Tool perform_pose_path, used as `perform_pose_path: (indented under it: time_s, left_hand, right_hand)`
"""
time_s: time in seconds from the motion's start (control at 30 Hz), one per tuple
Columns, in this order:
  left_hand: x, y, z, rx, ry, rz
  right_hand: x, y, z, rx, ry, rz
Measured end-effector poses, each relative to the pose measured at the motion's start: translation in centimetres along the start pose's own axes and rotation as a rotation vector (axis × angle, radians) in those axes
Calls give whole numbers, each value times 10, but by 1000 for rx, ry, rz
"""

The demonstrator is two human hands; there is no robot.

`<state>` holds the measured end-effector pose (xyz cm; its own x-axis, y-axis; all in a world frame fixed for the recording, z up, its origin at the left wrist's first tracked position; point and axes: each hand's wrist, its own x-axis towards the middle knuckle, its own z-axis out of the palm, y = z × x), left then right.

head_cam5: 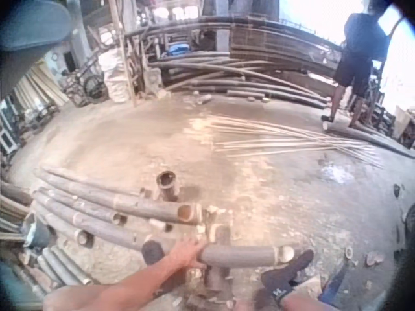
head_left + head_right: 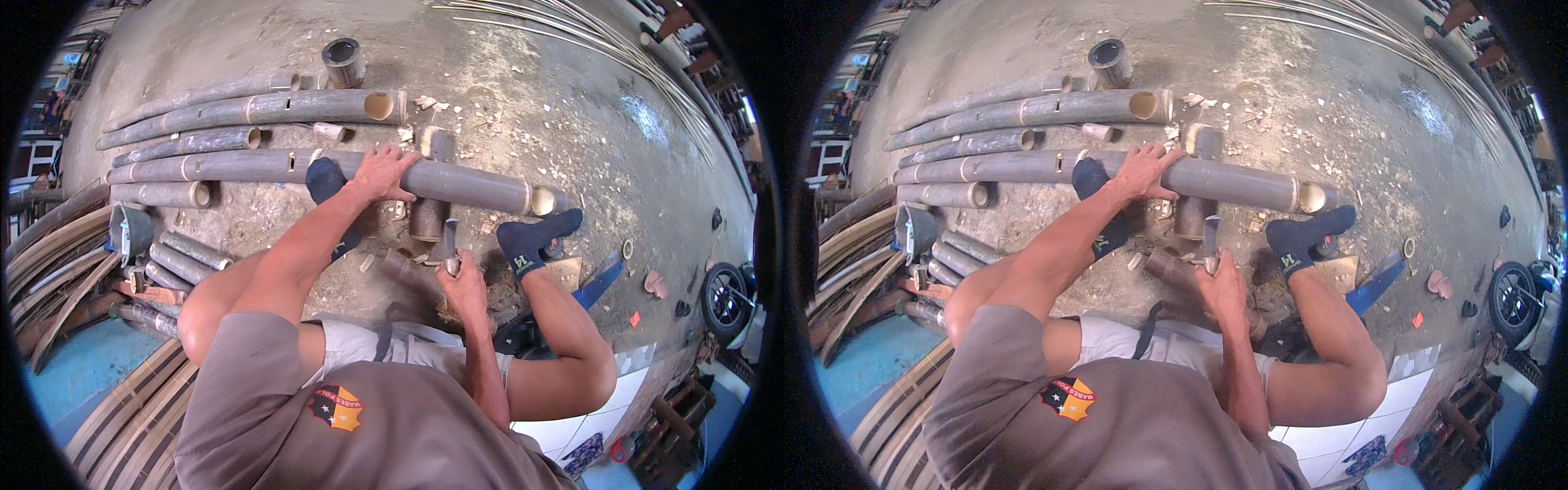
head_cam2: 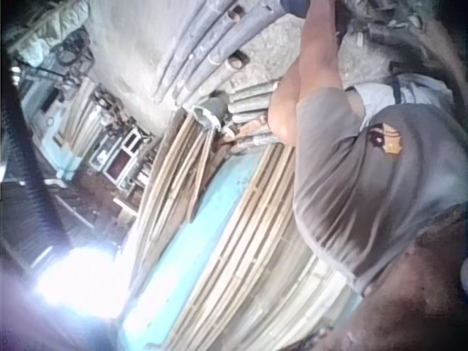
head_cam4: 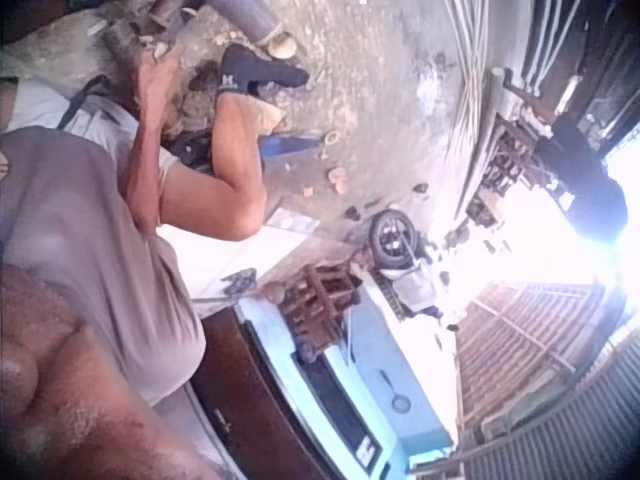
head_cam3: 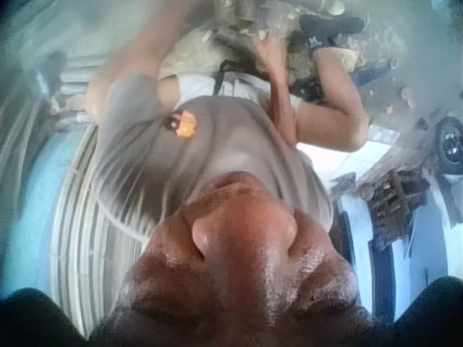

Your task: The person sits on the floor and uses a chisel and wooden mallet to carve rectangular slots into a long bamboo pole. They repeatedly position the chisel, strike it with the mallet, and clear debris from the cut.

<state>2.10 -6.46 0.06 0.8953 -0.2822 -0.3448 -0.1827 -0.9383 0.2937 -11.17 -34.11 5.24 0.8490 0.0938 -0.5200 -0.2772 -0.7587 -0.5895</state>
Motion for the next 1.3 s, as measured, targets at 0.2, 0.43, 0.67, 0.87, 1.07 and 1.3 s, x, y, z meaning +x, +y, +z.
perform_pose_path:
  time_s: [0.2, 0.43, 0.67, 0.87, 1.07, 1.3]
  left_hand:
    - [-9, 85, 17, -399, 274, 835]
    - [-20, 155, -17, -262, -238, 690]
    - [20, 56, -56, -217, 193, 478]
    - [73, -55, -119, -1117, 923, -37]
    - [123, -168, -159, -1407, 1323, -291]
    - [156, -208, -129, -1221, 1529, -450]
  right_hand:
    - [8, 22, -10, -57, -49, -180]
    - [15, 39, -49, 196, -27, -297]
    - [13, 33, -45, 547, 164, -2]
    - [-14, 79, 35, -527, -157, -82]
    - [-2, 89, 57, -677, -393, -6]
    - [-3, 102, 62, -548, -419, -20]
